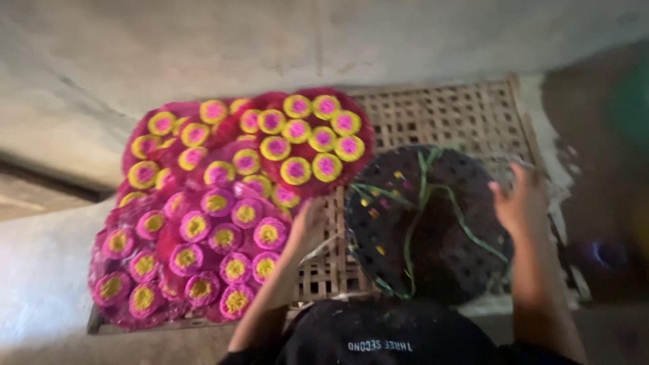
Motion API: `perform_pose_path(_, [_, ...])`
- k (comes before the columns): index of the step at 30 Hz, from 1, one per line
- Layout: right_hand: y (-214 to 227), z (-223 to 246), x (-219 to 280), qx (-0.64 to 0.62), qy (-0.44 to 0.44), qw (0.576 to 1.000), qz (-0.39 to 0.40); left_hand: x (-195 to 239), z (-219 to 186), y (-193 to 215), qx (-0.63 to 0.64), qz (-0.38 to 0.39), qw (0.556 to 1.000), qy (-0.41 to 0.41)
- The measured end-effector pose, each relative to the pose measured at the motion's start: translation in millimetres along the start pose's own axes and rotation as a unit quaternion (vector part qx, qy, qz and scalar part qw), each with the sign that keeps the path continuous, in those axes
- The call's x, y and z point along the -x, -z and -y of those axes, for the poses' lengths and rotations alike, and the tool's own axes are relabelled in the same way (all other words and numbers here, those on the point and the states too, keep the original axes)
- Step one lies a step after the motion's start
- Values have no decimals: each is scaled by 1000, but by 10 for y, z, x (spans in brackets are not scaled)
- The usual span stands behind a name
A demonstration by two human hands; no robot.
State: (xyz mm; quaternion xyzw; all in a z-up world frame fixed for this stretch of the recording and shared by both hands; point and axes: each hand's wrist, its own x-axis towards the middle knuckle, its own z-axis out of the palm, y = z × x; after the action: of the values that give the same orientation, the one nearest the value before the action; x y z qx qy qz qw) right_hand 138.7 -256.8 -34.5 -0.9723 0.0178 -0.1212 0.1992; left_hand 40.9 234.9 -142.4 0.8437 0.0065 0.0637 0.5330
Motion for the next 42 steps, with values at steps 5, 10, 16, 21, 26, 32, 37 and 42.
perform_pose_path(5, [183,-1089,1016,-36,-119,992,38,471,121,-773,-48,50,987,144])
perform_pose_path(10, [-300,-1095,1351,-191,-96,973,82,402,255,-739,-82,41,985,146])
perform_pose_path(16, [69,-825,1146,-558,-261,788,0,297,-487,-524,-72,20,985,158])
perform_pose_path(21, [709,-1063,1009,-674,-312,669,-28,-93,-1860,-717,115,47,989,85])
perform_pose_path(26, [1277,-2107,515,-636,-353,649,-223,-317,-2757,-1144,105,103,989,12])
perform_pose_path(32, [1792,-3483,-363,-570,-300,651,-402,-106,-2361,-1256,63,91,994,-8])
perform_pose_path(37, [1607,-4004,-946,-484,-465,647,-362,298,-1599,-1084,-43,35,998,36])
perform_pose_path(42, [873,-3245,-726,-51,-193,832,-518,661,-1498,-789,-128,-37,989,58])
